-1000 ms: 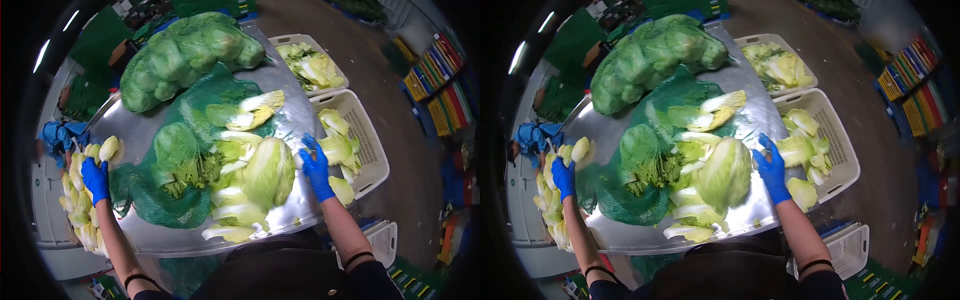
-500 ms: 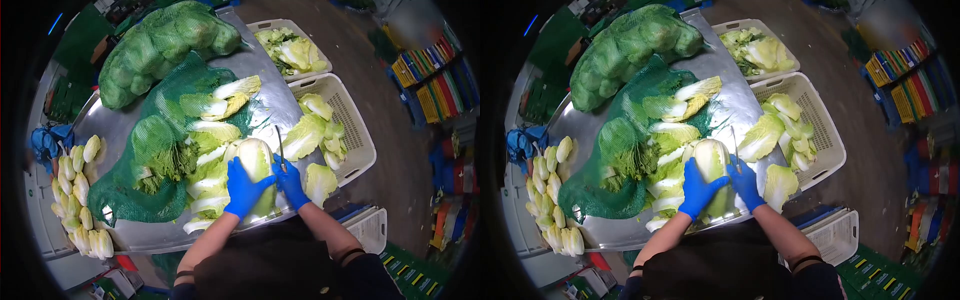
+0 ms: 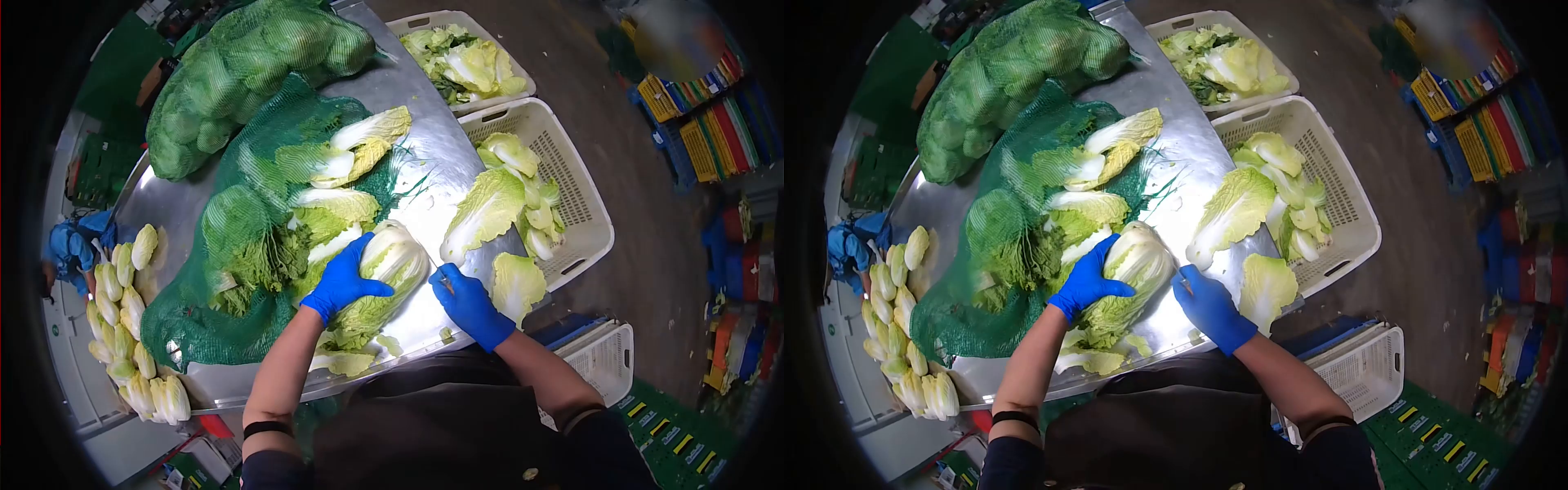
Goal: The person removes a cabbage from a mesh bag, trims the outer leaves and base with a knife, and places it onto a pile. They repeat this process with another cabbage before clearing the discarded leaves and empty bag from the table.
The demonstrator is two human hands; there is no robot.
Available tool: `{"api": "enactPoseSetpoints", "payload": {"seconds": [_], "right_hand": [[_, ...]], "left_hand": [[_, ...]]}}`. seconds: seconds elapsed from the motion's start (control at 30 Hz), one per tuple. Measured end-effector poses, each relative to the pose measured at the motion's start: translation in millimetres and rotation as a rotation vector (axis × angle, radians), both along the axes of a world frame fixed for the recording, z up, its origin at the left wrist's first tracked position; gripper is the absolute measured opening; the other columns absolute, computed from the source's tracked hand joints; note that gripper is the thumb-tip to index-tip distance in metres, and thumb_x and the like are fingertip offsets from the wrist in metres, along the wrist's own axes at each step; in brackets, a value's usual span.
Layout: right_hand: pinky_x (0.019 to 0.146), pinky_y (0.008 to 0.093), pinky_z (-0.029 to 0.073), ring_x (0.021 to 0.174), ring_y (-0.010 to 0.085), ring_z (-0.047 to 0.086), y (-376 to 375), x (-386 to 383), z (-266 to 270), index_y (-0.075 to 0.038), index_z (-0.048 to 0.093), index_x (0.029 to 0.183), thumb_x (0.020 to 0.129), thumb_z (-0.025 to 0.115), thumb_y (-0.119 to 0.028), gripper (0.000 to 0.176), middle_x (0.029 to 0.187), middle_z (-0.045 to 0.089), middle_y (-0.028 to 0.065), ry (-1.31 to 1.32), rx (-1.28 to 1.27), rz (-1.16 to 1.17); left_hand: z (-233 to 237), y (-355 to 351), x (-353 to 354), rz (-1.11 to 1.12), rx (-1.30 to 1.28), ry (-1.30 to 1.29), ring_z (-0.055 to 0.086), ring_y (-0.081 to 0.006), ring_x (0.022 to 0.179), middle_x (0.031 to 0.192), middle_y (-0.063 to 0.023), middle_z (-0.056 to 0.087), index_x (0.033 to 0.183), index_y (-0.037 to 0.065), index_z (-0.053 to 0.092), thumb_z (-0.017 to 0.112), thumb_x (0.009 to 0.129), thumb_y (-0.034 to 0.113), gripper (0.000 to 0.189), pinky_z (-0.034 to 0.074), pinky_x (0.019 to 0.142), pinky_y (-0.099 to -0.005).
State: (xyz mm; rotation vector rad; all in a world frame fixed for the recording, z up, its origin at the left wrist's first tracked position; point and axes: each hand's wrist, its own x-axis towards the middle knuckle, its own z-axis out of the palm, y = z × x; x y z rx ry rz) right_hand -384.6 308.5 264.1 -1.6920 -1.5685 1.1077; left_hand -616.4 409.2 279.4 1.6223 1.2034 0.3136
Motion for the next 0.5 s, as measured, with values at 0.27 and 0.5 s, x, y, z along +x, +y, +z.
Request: {"api": "enactPoseSetpoints", "payload": {"seconds": [0.27,0.5], "right_hand": [[0.061,0.0443,0.047,0.073,0.0385,0.062,24,1,13,-0.004,0.051,0.1,0.089,0.052,-0.023,0.022,0.075,0.063,0.0207,-0.108,-0.164,0.099],[0.063,0.0483,0.046,0.075,0.0407,0.061,27,2,20,-0.004,0.049,0.098,0.089,0.049,-0.022,0.02,0.076,0.062,0.0202,-0.137,-0.184,0.144]], "left_hand": [[5,10,-4,0.002,-0.133,0.008,0.049,-0.0266,0.118,0.127,-0.0176,0.051,0.134,0.0,0.038,0.088,0.049,0.038,0.106,0.037,0.101,-0.0345],[0,19,-7,0.033,-0.205,-0.043,0.049,-0.0268,0.118,0.126,-0.0168,0.051,0.134,-0.001,0.038,0.088,0.049,0.037,0.106,0.036,0.101,-0.0343]]}}
